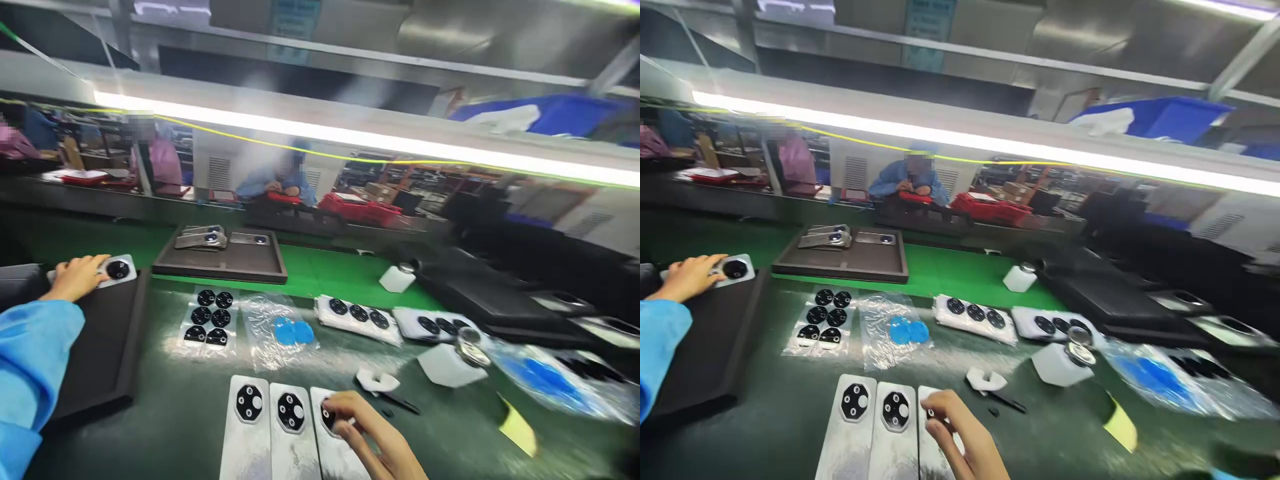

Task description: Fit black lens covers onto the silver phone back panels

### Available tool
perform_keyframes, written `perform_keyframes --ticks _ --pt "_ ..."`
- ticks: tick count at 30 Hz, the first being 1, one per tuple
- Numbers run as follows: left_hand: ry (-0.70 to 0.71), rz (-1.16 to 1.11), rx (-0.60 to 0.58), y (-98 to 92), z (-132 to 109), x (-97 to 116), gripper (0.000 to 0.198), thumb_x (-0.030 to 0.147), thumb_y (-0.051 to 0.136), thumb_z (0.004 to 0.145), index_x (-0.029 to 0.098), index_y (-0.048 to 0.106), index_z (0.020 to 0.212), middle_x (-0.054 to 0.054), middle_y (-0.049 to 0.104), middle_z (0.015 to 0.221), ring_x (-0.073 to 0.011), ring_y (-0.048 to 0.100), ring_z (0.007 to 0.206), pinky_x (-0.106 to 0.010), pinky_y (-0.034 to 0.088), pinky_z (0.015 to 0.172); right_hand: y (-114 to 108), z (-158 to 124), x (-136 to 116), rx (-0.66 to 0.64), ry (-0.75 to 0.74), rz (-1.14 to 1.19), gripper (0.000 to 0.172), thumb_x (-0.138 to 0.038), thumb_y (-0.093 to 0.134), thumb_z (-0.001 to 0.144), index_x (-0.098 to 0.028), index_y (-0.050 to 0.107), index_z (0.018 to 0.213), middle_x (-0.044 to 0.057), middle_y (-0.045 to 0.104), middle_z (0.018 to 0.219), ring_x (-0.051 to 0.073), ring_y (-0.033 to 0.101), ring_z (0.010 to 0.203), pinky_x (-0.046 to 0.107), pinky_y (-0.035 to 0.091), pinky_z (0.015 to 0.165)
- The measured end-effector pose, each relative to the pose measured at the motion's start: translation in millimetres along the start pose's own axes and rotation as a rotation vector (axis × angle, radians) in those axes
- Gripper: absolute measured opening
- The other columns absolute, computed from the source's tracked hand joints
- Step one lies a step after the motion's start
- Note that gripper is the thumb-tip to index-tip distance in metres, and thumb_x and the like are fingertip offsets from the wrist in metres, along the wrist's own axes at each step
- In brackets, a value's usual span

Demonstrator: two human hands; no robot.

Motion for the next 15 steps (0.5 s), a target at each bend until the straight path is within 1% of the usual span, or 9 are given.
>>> perform_keyframes --ticks 2,6,7,9,11,12,13,14,15 --pt "0.020 -0.022 0.023 4.4 8.4 -2.3 0.036 0.040 0.060 0.093 0.014 0.061 0.118 -0.006 0.062 0.118 -0.0295 0.059 0.110 -0.046 0.050 0.093 -6.9 10.7 -0.1 -0.036 0.045 -0.047 0.024 -0.042 0.052 0.095 -0.026 0.069 0.099 0.006 0.069 0.097 0.021 0.066 0.086 0.029 0.053 0.073" --pt "0.055 -0.085 0.082 5.3 16.4 -1.7 0.058 0.054 0.044 0.090 0.003 0.062 0.112 -0.007 0.067 0.100 -0.0415 0.047 0.122 -0.054 0.037 0.096 -10.0 41.1 1.7 -0.134 0.090 -0.156 0.023 -0.043 0.053 0.093 -0.024 0.066 0.098 0.004 0.070 0.097 0.020 0.063 0.085 0.031 0.049 0.074" --pt "0.067 -0.099 0.099 3.4 15.9 1.4 0.062 0.058 0.040 0.089 0.003 0.062 0.109 -0.006 0.068 0.097 -0.0435 0.045 0.123 -0.056 0.034 0.097 -8.7 49.1 2.7 -0.165 0.092 -0.190 0.023 -0.042 0.053 0.093 -0.024 0.066 0.098 0.004 0.070 0.096 0.020 0.063 0.084 0.031 0.048 0.073" --pt "0.121 -0.134 0.128 -1.6 9.9 15.9 0.064 0.063 0.034 0.088 0.008 0.063 0.105 -0.004 0.068 0.095 -0.0440 0.041 0.126 -0.059 0.028 0.101 -4.2 64.1 5.5 -0.232 0.091 -0.268 0.022 -0.040 0.053 0.092 -0.024 0.066 0.098 0.003 0.071 0.096 0.019 0.063 0.083 0.030 0.047 0.070" --pt "0.224 -0.184 0.139 -4.6 -6.7 44.8 0.059 0.061 0.032 0.089 0.013 0.062 0.106 -0.002 0.068 0.096 -0.0401 0.041 0.127 -0.057 0.025 0.104 1.2 78.2 9.0 -0.287 0.087 -0.328 0.020 -0.037 0.054 0.092 -0.023 0.066 0.100 0.003 0.072 0.095 0.019 0.064 0.082 0.029 0.045 0.067" --pt "0.275 -0.206 0.130 -3.7 -20.1 63.6 0.055 0.058 0.032 0.090 0.015 0.061 0.108 -0.002 0.068 0.099 -0.0373 0.042 0.126 -0.054 0.027 0.105 4.6 85.4 10.4 -0.308 0.083 -0.349 0.018 -0.035 0.055 0.092 -0.023 0.066 0.100 0.002 0.072 0.095 0.018 0.064 0.081 0.028 0.045 0.066" --pt "0.324 -0.225 0.113 -1.1 -37.1 85.2 0.049 0.055 0.036 0.090 0.017 0.060 0.111 -0.003 0.067 0.105 -0.0359 0.043 0.125 -0.052 0.028 0.106 8.8 92.9 11.3 -0.328 0.077 -0.367 0.017 -0.033 0.057 0.091 -0.023 0.067 0.099 0.003 0.073 0.094 0.018 0.064 0.080 0.028 0.045 0.066" --pt "0.378 -0.242 0.081 3.8 -57.7 109.9 0.043 0.053 0.045 0.089 0.018 0.061 0.110 -0.004 0.067 0.109 -0.0344 0.046 0.121 -0.049 0.029 0.105 14.5 100.8 11.8 -0.351 0.070 -0.384 0.015 -0.031 0.059 0.089 -0.023 0.068 0.098 0.003 0.073 0.094 0.018 0.064 0.079 0.029 0.045 0.066" --pt "0.442 -0.264 0.033 10.6 -81.5 137.3 0.037 0.051 0.053 0.086 0.021 0.063 0.106 -0.004 0.066 0.110 -0.0303 0.051 0.115 -0.043 0.033 0.104 22.2 109.4 11.7 -0.380 0.060 -0.407 0.013 -0.028 0.061 0.088 -0.022 0.068 0.097 0.003 0.073 0.093 0.019 0.065 0.079 0.029 0.045 0.067"
Point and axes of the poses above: each hand's wrist, its own z-axis towards the middle knuckle, its own y-axis out of the palm, x = y × z, the point moved 9 cm from there along z, towards the middle knuckle
